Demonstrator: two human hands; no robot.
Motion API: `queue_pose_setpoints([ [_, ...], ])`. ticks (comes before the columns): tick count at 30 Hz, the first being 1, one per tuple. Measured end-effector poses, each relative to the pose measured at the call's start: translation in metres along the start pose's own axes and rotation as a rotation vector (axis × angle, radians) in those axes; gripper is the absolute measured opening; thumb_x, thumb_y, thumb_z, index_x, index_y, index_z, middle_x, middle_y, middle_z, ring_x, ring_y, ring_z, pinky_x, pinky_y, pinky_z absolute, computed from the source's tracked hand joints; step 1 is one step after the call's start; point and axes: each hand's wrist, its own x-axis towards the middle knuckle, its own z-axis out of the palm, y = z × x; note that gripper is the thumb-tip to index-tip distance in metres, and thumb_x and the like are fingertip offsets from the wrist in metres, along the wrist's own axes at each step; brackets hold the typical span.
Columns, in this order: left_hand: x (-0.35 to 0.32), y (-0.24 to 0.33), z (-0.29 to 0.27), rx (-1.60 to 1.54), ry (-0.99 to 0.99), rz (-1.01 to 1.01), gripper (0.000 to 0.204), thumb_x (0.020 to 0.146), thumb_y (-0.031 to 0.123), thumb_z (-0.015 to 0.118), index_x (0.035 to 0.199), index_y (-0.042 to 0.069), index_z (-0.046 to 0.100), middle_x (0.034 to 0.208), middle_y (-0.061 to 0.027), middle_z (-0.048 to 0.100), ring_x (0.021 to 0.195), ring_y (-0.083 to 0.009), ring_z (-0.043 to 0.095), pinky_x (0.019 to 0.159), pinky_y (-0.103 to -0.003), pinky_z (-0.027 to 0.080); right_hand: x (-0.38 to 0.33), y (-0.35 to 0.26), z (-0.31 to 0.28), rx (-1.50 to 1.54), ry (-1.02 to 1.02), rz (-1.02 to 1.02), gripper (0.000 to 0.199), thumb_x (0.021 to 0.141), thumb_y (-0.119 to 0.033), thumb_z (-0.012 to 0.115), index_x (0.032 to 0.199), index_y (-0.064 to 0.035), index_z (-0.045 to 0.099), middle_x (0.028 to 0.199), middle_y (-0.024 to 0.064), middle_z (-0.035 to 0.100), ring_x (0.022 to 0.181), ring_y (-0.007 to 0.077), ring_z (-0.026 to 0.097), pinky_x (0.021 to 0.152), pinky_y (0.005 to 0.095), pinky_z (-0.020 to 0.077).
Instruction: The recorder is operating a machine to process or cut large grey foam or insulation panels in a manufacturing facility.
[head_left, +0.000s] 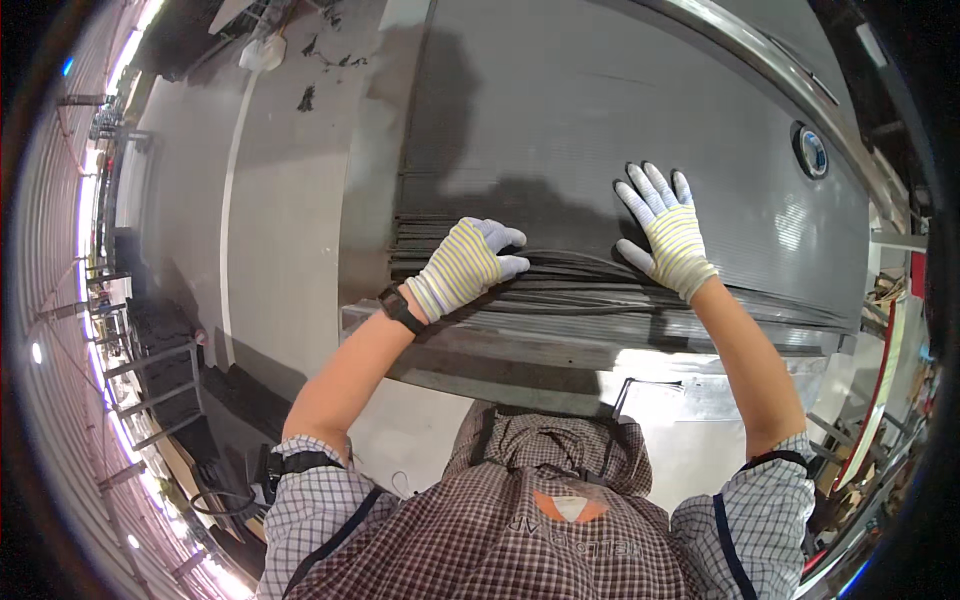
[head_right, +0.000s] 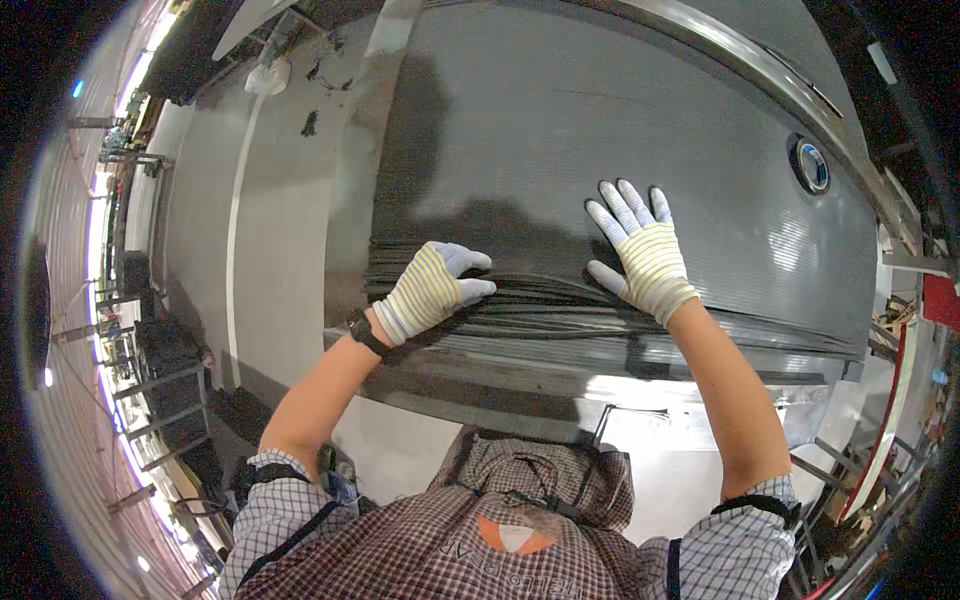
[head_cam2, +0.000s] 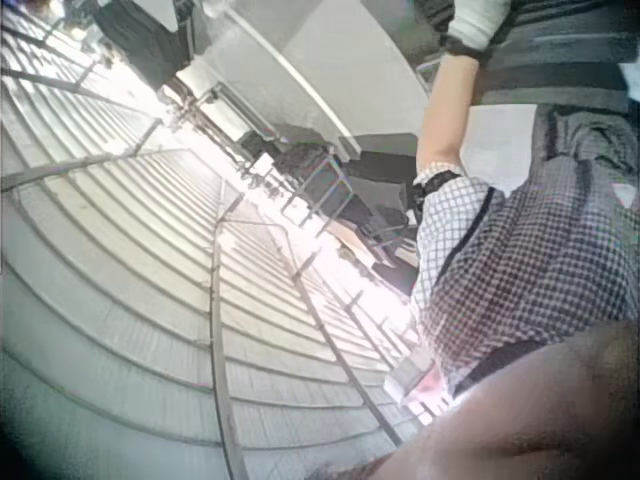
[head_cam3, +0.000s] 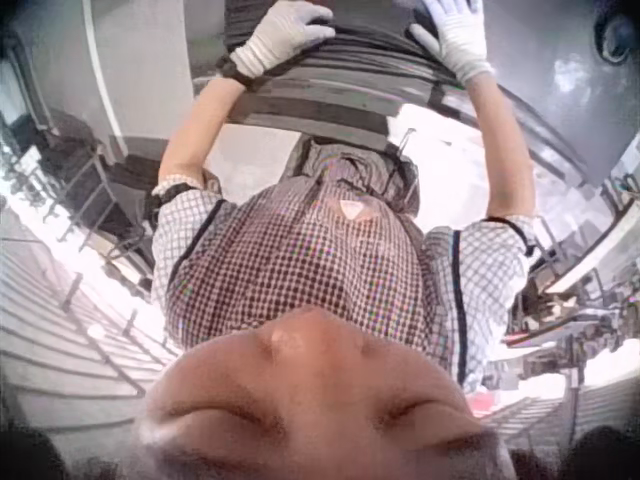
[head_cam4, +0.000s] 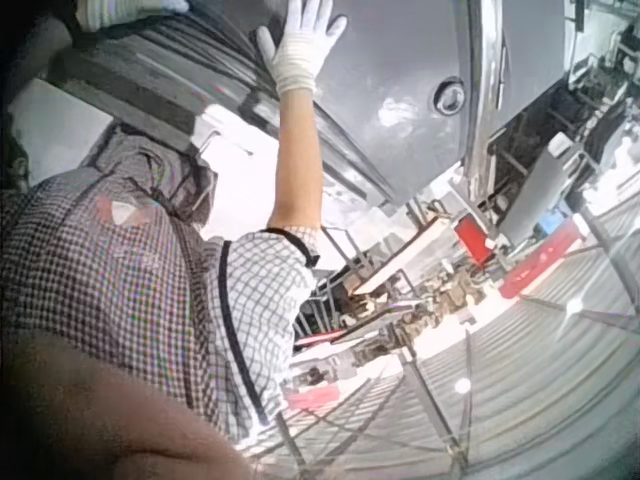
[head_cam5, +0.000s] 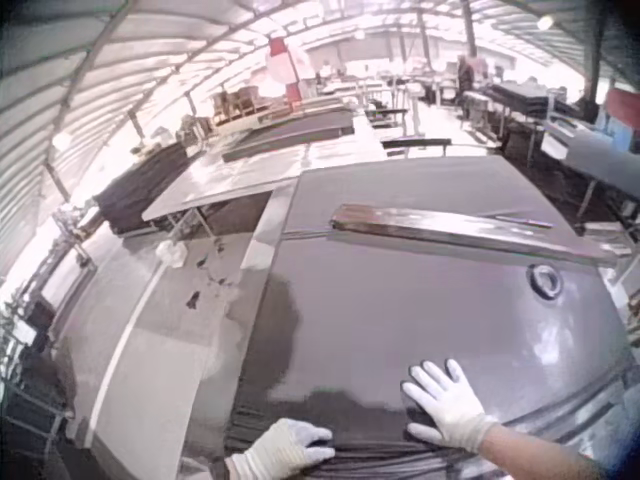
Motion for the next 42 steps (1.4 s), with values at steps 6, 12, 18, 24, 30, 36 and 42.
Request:
queue_pose_setpoints([
  [6,0.003,-0.028,-0.034,-0.062,-0.293,-0.077,0.009,0.079,0.01,0.073,0.087,0.012,0.069,0.095,-0.0018,0.069,0.092,-0.0218,0.068,0.076,-0.039,0.053,-0.001,0.0,0.006,0.013,0.027,-0.003,0.079,0.088,-0.049,0.067,0.153,-0.014,0.04,0.162,0.0144,0.033,0.152,0.0333,0.027,0.124,0.0563,0.0138],
  [12,-0.125,-0.127,-0.234,1.19,0.119,-1.015,0.041,0.083,0.015,0.073,0.121,0.003,0.063,0.122,-0.0229,0.064,0.102,-0.0368,0.066,0.087,-0.045,0.055,0.003,-0.002,-0.002,0.041,0.071,-0.02,0.077,0.088,-0.049,0.065,0.152,-0.0134,0.041,0.161,0.0147,0.035,0.151,0.0331,0.028,0.124,0.0564,0.0138],
  [18,0.037,0.054,-0.081,0.079,0.005,-0.554,0.058,0.082,0.033,0.076,0.13,0.005,0.06,0.13,-0.0181,0.058,0.128,-0.0363,0.052,0.113,-0.048,0.037,-0.005,0.004,-0.001,0.034,0.037,0.005,0.077,0.087,-0.047,0.068,0.152,-0.0139,0.041,0.162,0.0141,0.034,0.151,0.0331,0.028,0.124,0.0562,0.0146],
  [24,-0.011,0.06,0.001,-0.146,-0.342,-0.189,0.059,0.084,0.037,0.07,0.134,0.008,0.06,0.149,-0.0137,0.051,0.14,-0.0347,0.044,0.118,-0.048,0.034,0.0,0.001,-0.002,0.027,0.009,-0.004,0.08,0.086,-0.045,0.069,0.153,-0.014,0.039,0.163,0.014,0.032,0.151,0.0339,0.027,0.124,0.0568,0.015],
  [30,-0.19,-0.049,-0.121,1.005,-0.085,-1.104,0.033,0.084,0.029,0.07,0.109,0.008,0.069,0.131,-0.0198,0.058,0.124,-0.0413,0.051,0.103,-0.053,0.041,0.001,-0.001,-0.004,0.033,0.033,-0.01,0.082,0.084,-0.041,0.072,0.153,-0.0133,0.039,0.162,0.0148,0.033,0.151,0.0349,0.028,0.123,0.0571,0.0152],
  [36,-0.049,0.046,-0.039,-0.001,0.173,-0.503,0.032,0.086,0.019,0.069,0.116,0.007,0.066,0.117,-0.0161,0.066,0.111,-0.0357,0.063,0.098,-0.046,0.05,0.001,-0.002,0.001,0.024,0.026,-0.007,0.082,0.083,-0.039,0.073,0.153,-0.013,0.039,0.162,0.0153,0.033,0.151,0.035,0.028,0.124,0.057,0.0148],
  [42,-0.042,0.067,0.003,-0.113,-0.171,-0.219,0.061,0.08,0.035,0.075,0.132,0.007,0.06,0.141,-0.0157,0.057,0.133,-0.032,0.051,0.114,-0.044,0.04,0.002,-0.001,0.0,0.019,-0.01,-0.004,0.083,0.082,-0.039,0.073,0.153,-0.0127,0.039,0.163,0.0153,0.032,0.152,0.0346,0.025,0.124,0.0561,0.0134],
])
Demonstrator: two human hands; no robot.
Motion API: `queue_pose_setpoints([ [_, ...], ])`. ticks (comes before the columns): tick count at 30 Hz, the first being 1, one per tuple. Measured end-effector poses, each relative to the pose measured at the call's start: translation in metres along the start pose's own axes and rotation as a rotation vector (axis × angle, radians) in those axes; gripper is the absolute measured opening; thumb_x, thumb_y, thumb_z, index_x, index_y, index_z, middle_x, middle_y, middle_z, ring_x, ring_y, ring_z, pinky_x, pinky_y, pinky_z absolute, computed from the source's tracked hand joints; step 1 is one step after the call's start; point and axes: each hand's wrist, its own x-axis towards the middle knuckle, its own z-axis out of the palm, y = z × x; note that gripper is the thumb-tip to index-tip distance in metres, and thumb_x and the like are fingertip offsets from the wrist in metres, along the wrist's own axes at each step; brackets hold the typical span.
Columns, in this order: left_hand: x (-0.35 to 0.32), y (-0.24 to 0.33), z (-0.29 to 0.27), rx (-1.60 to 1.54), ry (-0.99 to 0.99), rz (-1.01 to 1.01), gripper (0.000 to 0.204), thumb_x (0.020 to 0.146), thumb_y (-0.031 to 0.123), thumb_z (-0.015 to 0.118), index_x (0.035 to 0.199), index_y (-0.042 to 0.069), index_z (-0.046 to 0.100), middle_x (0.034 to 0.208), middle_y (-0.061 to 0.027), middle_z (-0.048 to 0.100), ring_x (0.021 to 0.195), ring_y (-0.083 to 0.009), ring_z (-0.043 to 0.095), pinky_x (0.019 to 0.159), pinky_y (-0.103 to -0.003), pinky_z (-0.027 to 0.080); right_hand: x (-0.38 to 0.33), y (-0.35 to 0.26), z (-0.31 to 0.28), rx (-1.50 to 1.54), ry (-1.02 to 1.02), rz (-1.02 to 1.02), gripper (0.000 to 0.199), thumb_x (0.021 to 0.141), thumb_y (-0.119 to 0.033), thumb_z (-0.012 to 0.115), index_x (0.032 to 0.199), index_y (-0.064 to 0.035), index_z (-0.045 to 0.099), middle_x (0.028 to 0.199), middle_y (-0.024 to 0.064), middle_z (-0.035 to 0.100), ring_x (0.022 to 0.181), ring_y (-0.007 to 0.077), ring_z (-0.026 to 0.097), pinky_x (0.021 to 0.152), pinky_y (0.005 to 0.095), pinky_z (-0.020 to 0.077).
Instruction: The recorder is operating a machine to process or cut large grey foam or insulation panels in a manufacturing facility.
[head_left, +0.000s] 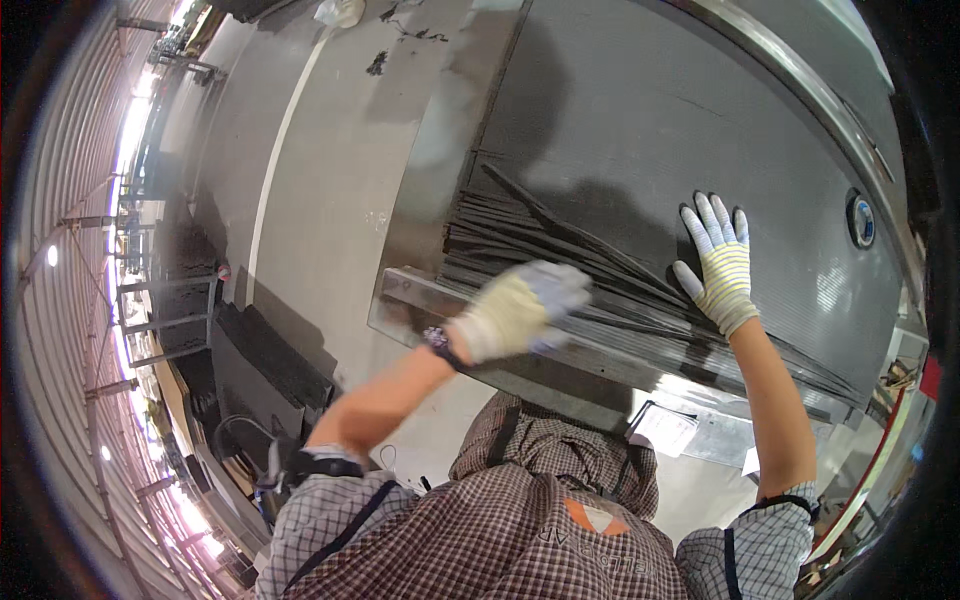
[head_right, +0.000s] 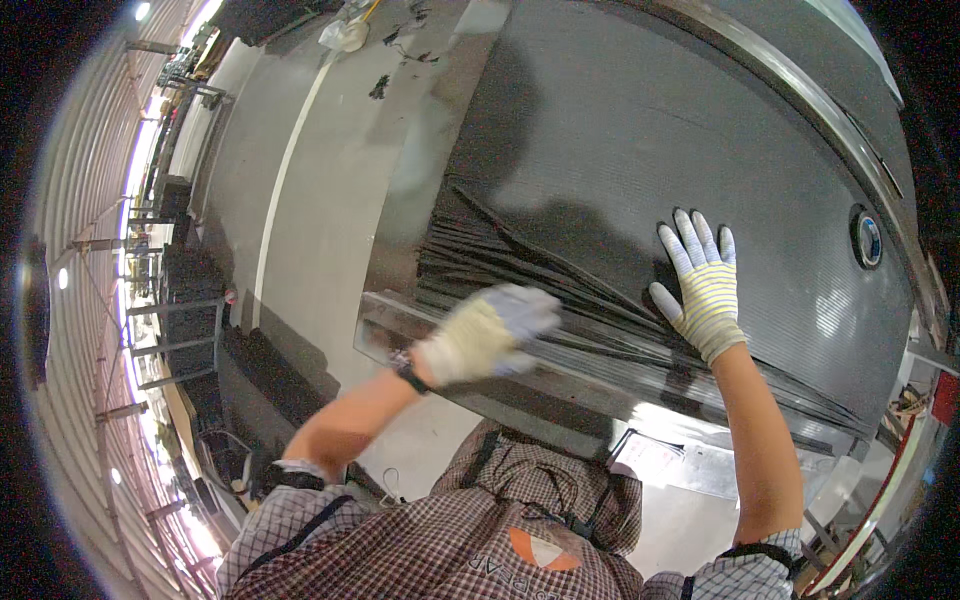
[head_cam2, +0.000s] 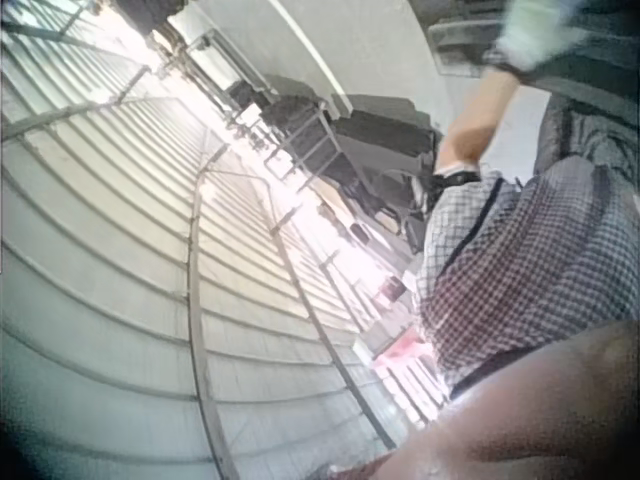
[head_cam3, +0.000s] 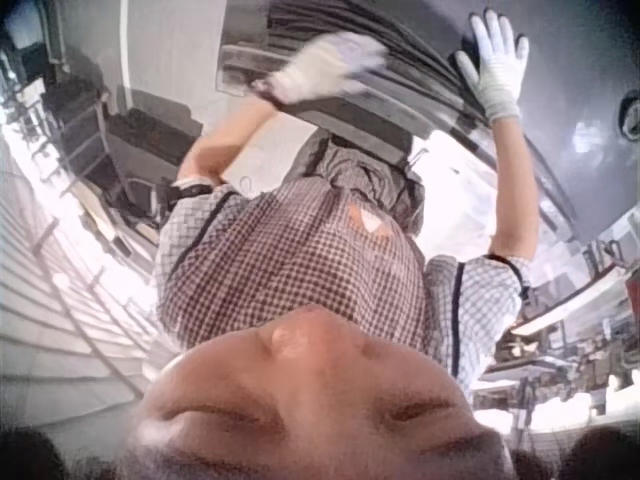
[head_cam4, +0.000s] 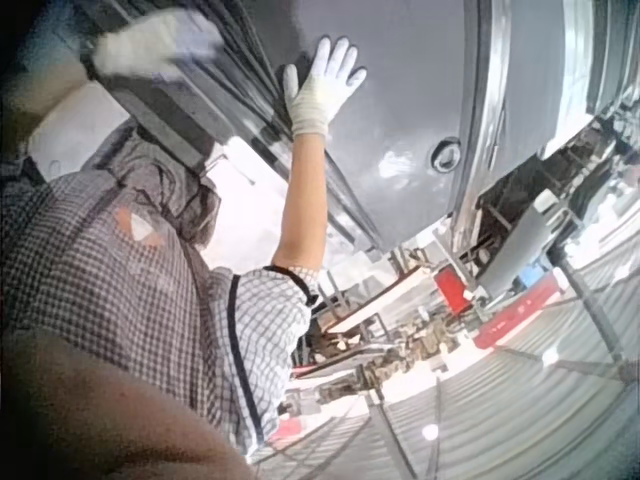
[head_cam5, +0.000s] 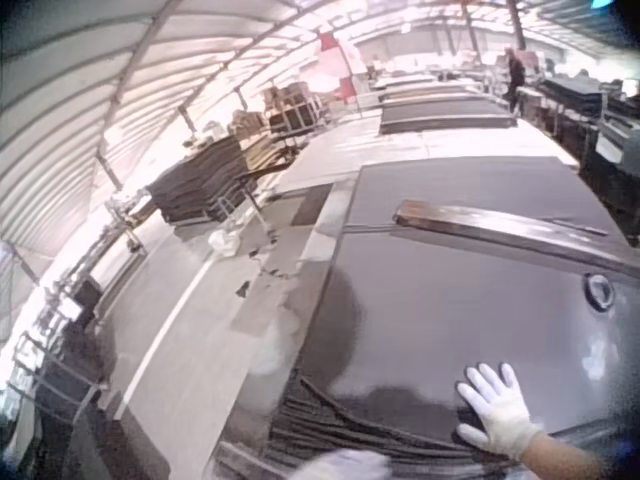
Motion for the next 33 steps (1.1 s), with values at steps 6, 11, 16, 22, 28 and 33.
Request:
queue_pose_setpoints([
  [6,-0.126,-0.103,-0.084,0.315,-0.097,-1.312,0.04,0.088,0.025,0.067,0.122,0.004,0.063,0.127,-0.0207,0.061,0.117,-0.0411,0.057,0.099,-0.053,0.045,-0.004,0.004,-0.004,-0.008,0.011,0.019,0.083,0.082,-0.038,0.074,0.153,-0.0122,0.039,0.163,0.0153,0.032,0.152,0.0349,0.026,0.124,0.0563,0.0139],
  [11,0.004,-0.025,-0.029,0.283,0.431,-0.339,0.053,0.085,0.024,0.069,0.132,0.003,0.055,0.135,-0.0225,0.054,0.126,-0.0417,0.049,0.109,-0.053,0.038,-0.006,0.007,0.001,0.031,0.06,-0.017,0.079,0.083,-0.036,0.072,0.151,-0.012,0.04,0.162,0.0155,0.033,0.151,0.0355,0.027,0.124,0.0554,0.0146],
  [16,0.077,0.033,0.017,0.157,0.233,-0.021,0.061,0.079,0.027,0.072,0.135,0.007,0.056,0.139,-0.0145,0.056,0.133,-0.0319,0.05,0.12,-0.053,0.028,-0.039,0.02,-0.011,0.129,0.304,0.082,0.069,0.094,-0.043,0.054,0.152,-0.0081,0.041,0.159,0.0175,0.037,0.15,0.038,0.028,0.124,0.054,0.0127],
  [22,0.077,0.031,0.033,0.228,0.147,-0.027,0.055,0.082,0.025,0.072,0.132,0.008,0.06,0.133,-0.0123,0.06,0.129,-0.0311,0.053,0.119,-0.056,0.026,-0.155,0.1,0.012,-0.201,0.455,0.513,0.077,0.097,-0.049,0.05,0.158,-0.0069,0.03,0.166,0.0172,0.025,0.155,0.0359,0.018,0.124,0.0557,0.0079],
  [28,0.084,0.052,0.025,0.181,0.156,-0.116,0.062,0.081,0.023,0.069,0.138,0.005,0.054,0.142,-0.0187,0.051,0.136,-0.0368,0.044,0.12,-0.056,0.024,-0.159,0.123,0.01,-0.189,0.45,0.562,0.084,0.098,-0.053,0.049,0.16,-0.0047,0.02,0.167,0.0209,0.018,0.155,0.0369,0.015,0.125,0.0553,0.0057],
  [33,0.095,0.068,0.027,0.128,0.052,0.02,0.053,0.083,0.021,0.067,0.131,0.002,0.059,0.14,-0.0197,0.054,0.134,-0.0377,0.046,0.12,-0.058,0.024,-0.155,0.121,0.014,-0.097,0.32,0.539,0.08,0.098,-0.051,0.048,0.158,-0.0033,0.026,0.165,0.0233,0.021,0.154,0.0383,0.018,0.124,0.0571,0.0073],
])
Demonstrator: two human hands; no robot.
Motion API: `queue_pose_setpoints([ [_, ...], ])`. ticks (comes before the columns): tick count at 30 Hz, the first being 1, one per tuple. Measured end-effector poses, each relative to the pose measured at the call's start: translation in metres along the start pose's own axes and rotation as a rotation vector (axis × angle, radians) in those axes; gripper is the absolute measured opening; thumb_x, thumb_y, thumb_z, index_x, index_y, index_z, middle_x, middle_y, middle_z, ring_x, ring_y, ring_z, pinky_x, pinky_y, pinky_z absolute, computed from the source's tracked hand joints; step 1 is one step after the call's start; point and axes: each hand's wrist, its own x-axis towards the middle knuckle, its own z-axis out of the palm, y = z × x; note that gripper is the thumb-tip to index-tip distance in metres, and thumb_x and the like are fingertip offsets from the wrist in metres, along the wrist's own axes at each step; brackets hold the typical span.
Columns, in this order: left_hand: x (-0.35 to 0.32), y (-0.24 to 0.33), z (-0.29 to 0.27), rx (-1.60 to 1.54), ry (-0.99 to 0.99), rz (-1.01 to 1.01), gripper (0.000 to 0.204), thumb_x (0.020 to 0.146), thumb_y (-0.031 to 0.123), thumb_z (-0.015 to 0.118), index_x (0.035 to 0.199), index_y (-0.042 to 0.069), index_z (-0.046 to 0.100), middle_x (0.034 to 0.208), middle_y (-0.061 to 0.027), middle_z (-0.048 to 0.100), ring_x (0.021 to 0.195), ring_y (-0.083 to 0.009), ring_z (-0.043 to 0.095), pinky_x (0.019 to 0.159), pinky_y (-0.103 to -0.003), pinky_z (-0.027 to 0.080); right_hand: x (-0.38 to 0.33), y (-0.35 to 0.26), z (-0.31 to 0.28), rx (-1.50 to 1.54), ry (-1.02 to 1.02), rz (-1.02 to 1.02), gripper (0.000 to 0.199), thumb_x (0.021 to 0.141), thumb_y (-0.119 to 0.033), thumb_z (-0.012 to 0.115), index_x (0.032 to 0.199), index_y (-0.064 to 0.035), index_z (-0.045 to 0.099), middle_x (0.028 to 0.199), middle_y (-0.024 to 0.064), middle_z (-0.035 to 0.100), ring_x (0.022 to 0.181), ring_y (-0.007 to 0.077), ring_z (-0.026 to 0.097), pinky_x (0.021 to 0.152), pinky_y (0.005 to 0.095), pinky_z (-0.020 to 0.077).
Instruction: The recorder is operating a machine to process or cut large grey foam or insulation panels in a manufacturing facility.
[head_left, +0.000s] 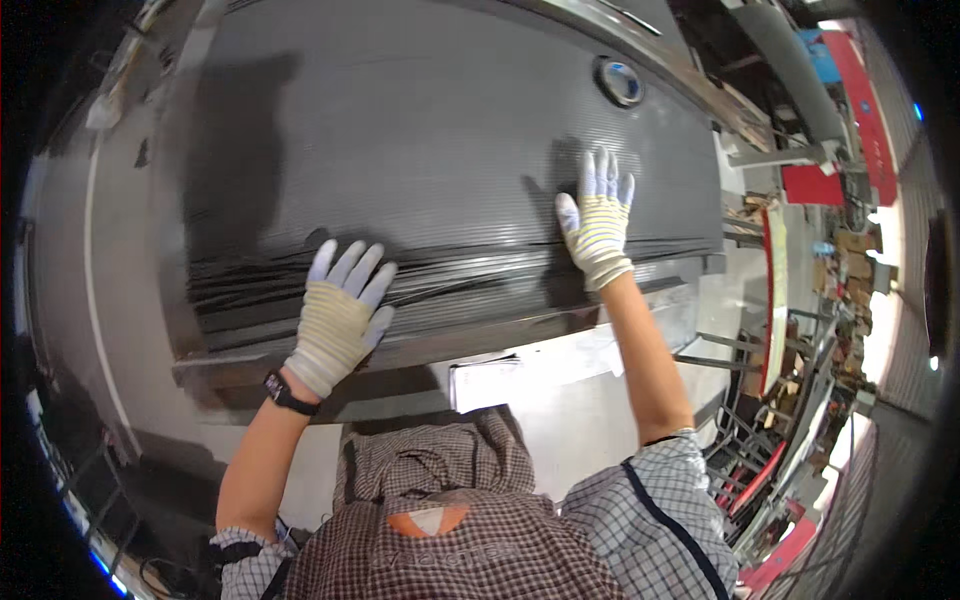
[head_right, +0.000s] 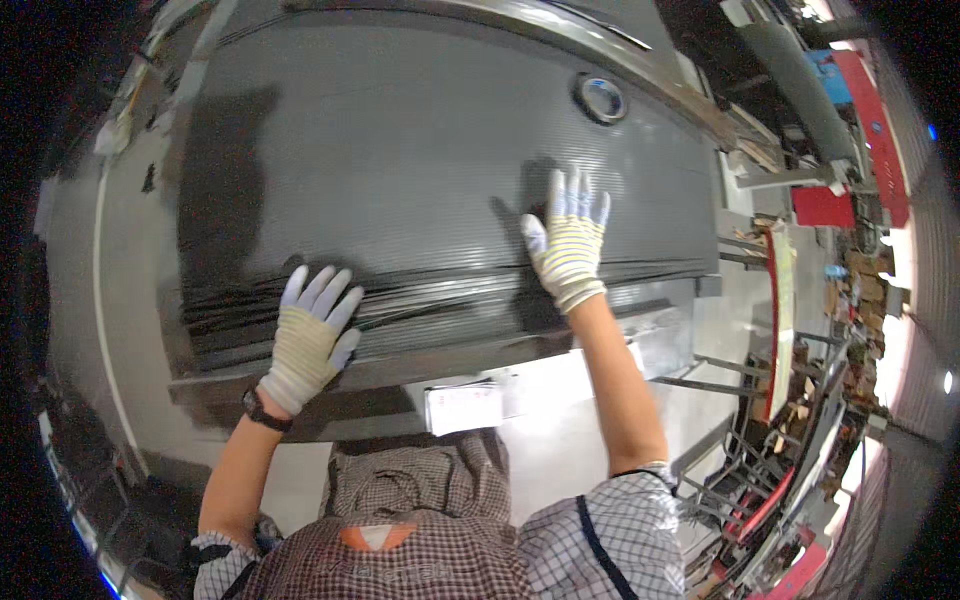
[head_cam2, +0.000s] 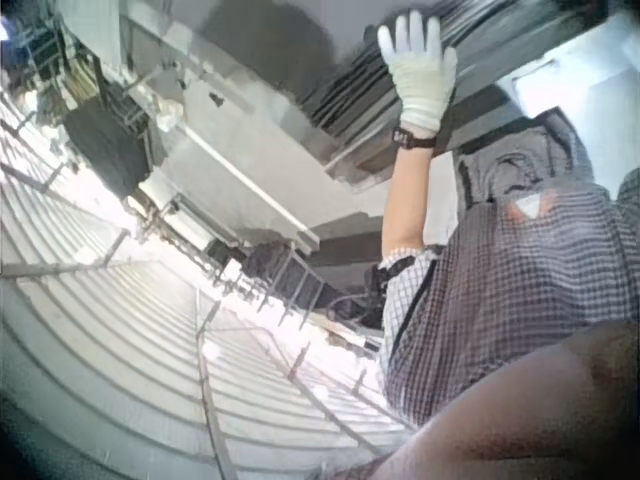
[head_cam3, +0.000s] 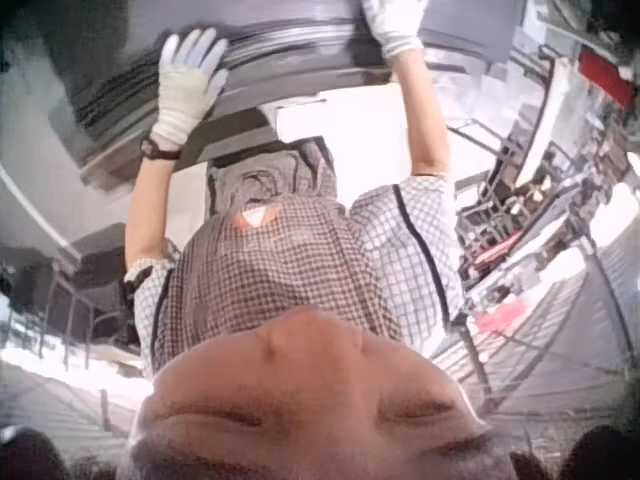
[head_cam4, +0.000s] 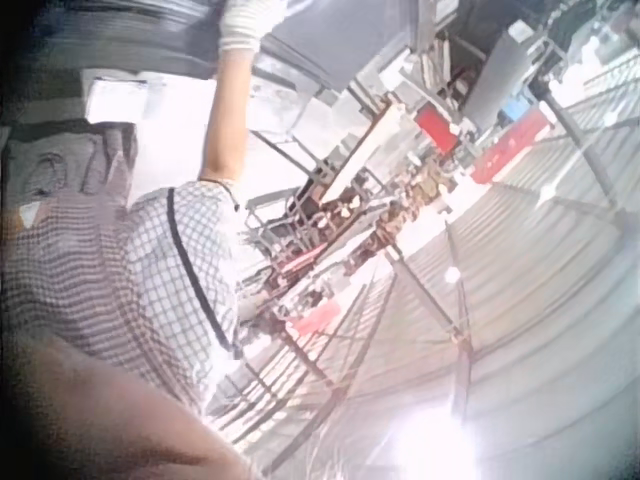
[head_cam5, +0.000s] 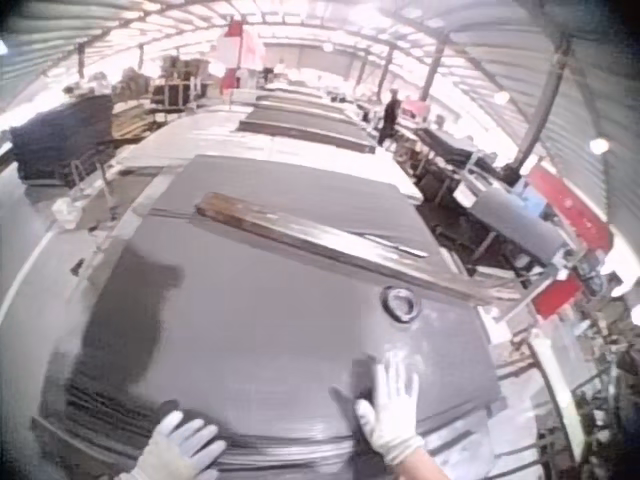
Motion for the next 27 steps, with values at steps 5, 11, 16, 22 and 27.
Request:
queue_pose_setpoints([
  [5,0.001,0.007,0.01,0.011,0.099,0.022,0.045,0.085,0.017,0.065,0.126,-0.001,0.06,0.134,-0.0201,0.057,0.127,-0.0398,0.052,0.116,-0.061,0.029,-0.012,-0.006,0.007,0.008,-0.16,-0.098,0.085,0.096,-0.054,0.05,0.158,-0.0025,0.025,0.165,0.0233,0.022,0.154,0.0389,0.019,0.124,0.0579,0.0055],
  [11,-0.004,0.02,0.014,0.077,0.13,-0.034,0.043,0.089,0.018,0.059,0.126,-0.002,0.059,0.141,-0.022,0.051,0.136,-0.0406,0.044,0.119,-0.059,0.025,-0.028,0.121,-0.051,-0.051,0.209,0.159,0.076,0.1,-0.05,0.045,0.161,-0.0085,0.024,0.166,0.0197,0.024,0.154,0.0392,0.018,0.124,0.0556,0.0081],
  [16,0.016,0.073,0.023,0.028,0.147,-0.025,0.048,0.085,0.02,0.062,0.128,-0.001,0.057,0.139,-0.021,0.052,0.134,-0.0387,0.046,0.119,-0.058,0.027,-0.103,0.273,-0.048,-0.204,0.183,0.462,0.072,0.104,-0.051,0.038,0.161,-0.0094,0.023,0.168,0.0161,0.021,0.156,0.0352,0.015,0.125,0.0519,0.0091],
  [22,0.024,0.104,0.055,-0.014,0.105,0.012,0.043,0.098,0.032,0.049,0.127,0.0,0.057,0.139,-0.0219,0.054,0.134,-0.0415,0.047,0.118,-0.059,0.028,-0.112,0.283,-0.039,-0.35,-0.127,0.316,0.077,0.102,-0.053,0.041,0.162,-0.0088,0.02,0.169,0.0156,0.018,0.156,0.0358,0.015,0.125,0.0525,0.0089],
  [27,0.03,0.106,0.071,0.055,0.145,-0.009,0.042,0.096,0.029,0.051,0.127,0.001,0.057,0.139,-0.0218,0.054,0.134,-0.0412,0.048,0.117,-0.059,0.03,-0.103,0.289,-0.027,-0.236,-0.067,0.106,0.08,0.098,-0.044,0.052,0.161,-0.0049,0.02,0.167,0.0195,0.018,0.155,0.0371,0.016,0.125,0.0542,0.0095],
])
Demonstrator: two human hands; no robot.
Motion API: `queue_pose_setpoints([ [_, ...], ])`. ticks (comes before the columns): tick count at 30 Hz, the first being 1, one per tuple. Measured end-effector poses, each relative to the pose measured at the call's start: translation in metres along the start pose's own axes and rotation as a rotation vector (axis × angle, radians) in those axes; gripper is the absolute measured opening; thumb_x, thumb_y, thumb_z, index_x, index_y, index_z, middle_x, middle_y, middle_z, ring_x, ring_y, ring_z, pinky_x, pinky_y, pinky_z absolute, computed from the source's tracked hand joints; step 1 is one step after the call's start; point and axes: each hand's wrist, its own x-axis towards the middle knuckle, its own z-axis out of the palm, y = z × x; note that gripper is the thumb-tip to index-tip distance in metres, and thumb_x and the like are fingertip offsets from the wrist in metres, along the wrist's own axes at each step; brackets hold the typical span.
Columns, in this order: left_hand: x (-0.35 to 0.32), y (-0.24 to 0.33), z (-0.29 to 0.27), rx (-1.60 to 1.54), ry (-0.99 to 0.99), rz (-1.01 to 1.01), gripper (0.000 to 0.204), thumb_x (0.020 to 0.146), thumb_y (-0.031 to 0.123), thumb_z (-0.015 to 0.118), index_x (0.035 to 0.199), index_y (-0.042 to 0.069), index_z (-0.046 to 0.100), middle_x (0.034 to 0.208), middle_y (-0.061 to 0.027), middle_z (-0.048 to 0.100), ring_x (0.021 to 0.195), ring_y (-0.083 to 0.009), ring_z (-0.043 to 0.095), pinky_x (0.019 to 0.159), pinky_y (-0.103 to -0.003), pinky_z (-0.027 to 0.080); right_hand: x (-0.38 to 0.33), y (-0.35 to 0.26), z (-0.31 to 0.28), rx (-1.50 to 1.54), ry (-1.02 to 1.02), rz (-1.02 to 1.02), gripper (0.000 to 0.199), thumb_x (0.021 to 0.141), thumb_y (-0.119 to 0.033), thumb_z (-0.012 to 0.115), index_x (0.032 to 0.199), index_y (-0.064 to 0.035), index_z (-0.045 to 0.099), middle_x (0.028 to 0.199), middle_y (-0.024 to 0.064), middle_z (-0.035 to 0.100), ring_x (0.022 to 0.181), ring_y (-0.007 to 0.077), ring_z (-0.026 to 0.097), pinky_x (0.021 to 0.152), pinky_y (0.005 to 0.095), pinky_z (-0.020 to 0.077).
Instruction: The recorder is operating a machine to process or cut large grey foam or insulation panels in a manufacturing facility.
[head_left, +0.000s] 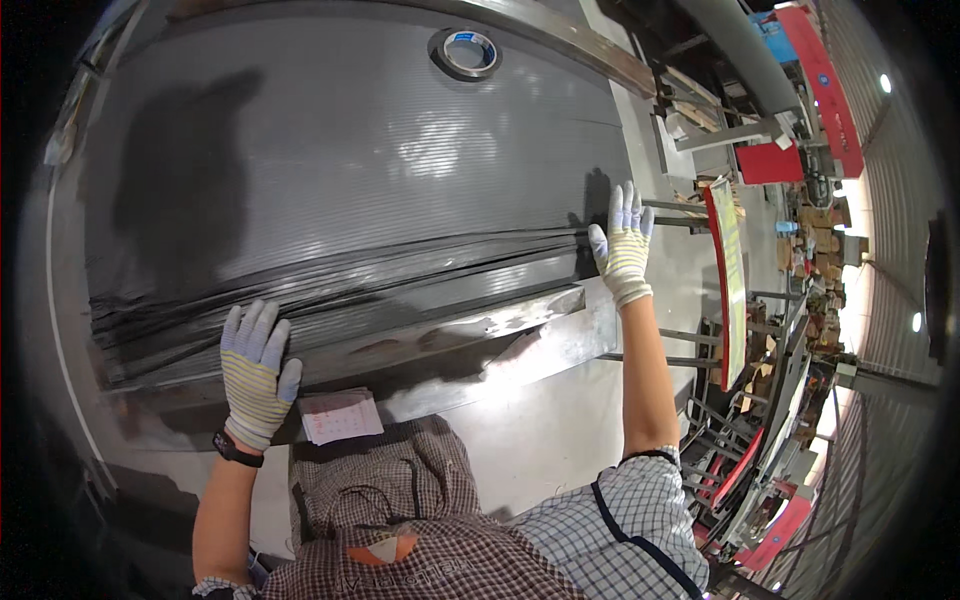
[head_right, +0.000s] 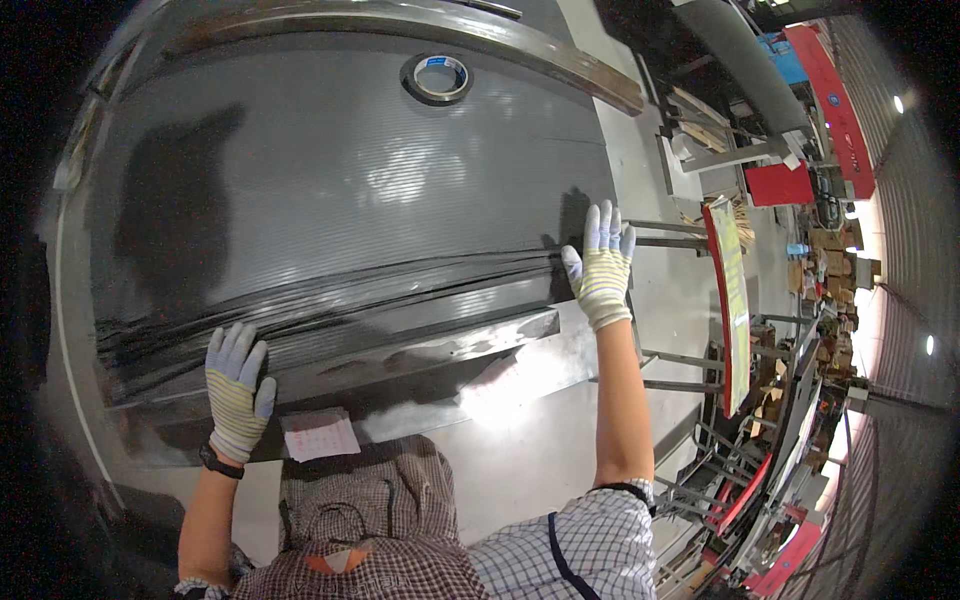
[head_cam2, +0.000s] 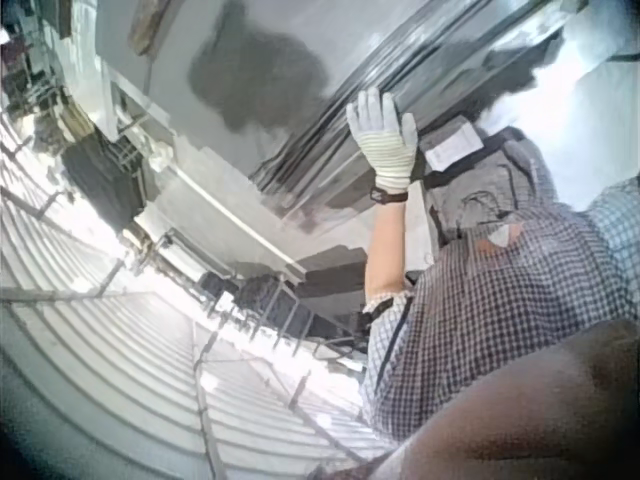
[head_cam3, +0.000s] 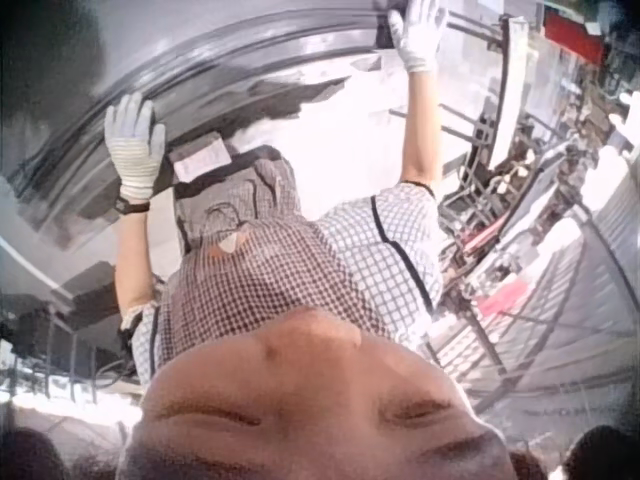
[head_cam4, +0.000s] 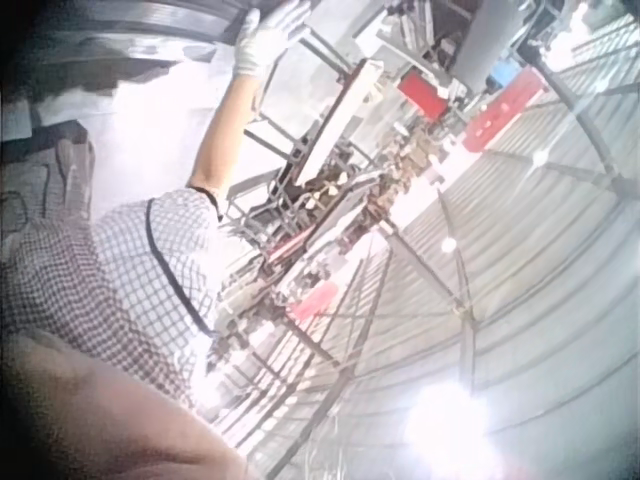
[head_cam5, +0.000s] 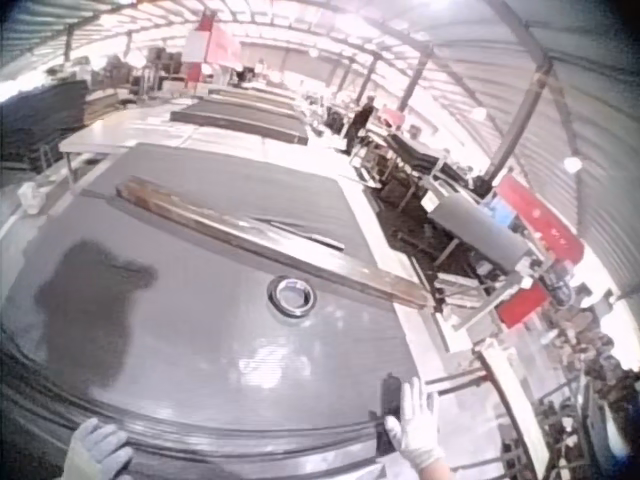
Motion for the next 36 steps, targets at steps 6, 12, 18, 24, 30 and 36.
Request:
queue_pose_setpoints([
  [6,0.002,0.007,0.002,0.046,0.018,0.008,0.043,0.094,0.03,0.055,0.126,0.001,0.057,0.137,-0.021,0.056,0.13,-0.041,0.051,0.115,-0.059,0.034,0.009,-0.011,0.02,0.047,-0.056,-0.102,0.085,0.098,-0.05,0.049,0.161,-0.0027,0.017,0.167,0.0203,0.018,0.155,0.0381,0.016,0.125,0.0539,0.0075],
  [12,0.004,0.019,0.004,0.006,0.015,-0.011,0.044,0.092,0.03,0.056,0.125,0.001,0.058,0.136,-0.0217,0.057,0.129,-0.0412,0.052,0.114,-0.058,0.036,0.013,-0.026,0.018,0.183,-0.042,-0.141,0.081,0.098,-0.048,0.048,0.16,-0.0038,0.02,0.167,0.0193,0.019,0.155,0.0382,0.016,0.124,0.0563,0.0072],
  [18,-0.001,0.019,-0.002,-0.012,0.089,-0.005,0.049,0.084,0.025,0.064,0.126,0.001,0.058,0.137,-0.0209,0.057,0.13,-0.0415,0.051,0.115,-0.057,0.036,0.032,-0.038,-0.007,0.24,0.135,-0.291,0.077,0.099,-0.051,0.041,0.159,-0.0067,0.026,0.166,0.0195,0.024,0.153,0.04,0.022,0.122,0.0605,0.0112],
  [24,-0.006,0.022,0.002,0.041,0.2,-0.062,0.054,0.086,0.025,0.065,0.134,0.001,0.055,0.143,-0.0203,0.054,0.135,-0.0424,0.046,0.118,-0.055,0.032,0.026,-0.044,0.017,0.133,-0.014,-0.295,0.073,0.097,-0.044,0.053,0.159,-0.0135,0.03,0.166,0.0154,0.026,0.152,0.0402,0.024,0.121,0.0622,0.0148],
  [30,-0.011,0.02,0.017,0.211,0.278,-0.189,0.063,0.083,0.027,0.069,0.139,0.004,0.051,0.147,-0.018,0.05,0.139,-0.0393,0.042,0.12,-0.051,0.03,0.024,-0.046,0.006,0.149,-0.01,-0.51,0.08,0.096,-0.045,0.055,0.159,-0.0076,0.026,0.166,0.0175,0.023,0.153,0.0389,0.021,0.122,0.0607,0.012],
  [36,-0.011,0.029,0.017,0.236,0.228,-0.233,0.071,0.08,0.028,0.069,0.144,0.004,0.047,0.149,-0.0183,0.047,0.141,-0.0389,0.04,0.12,-0.05,0.029,0.033,-0.05,-0.014,0.179,-0.015,-0.675,0.084,0.093,-0.046,0.056,0.158,-0.0024,0.026,0.167,0.0195,0.02,0.154,0.0366,0.021,0.123,0.0586,0.0092],
])
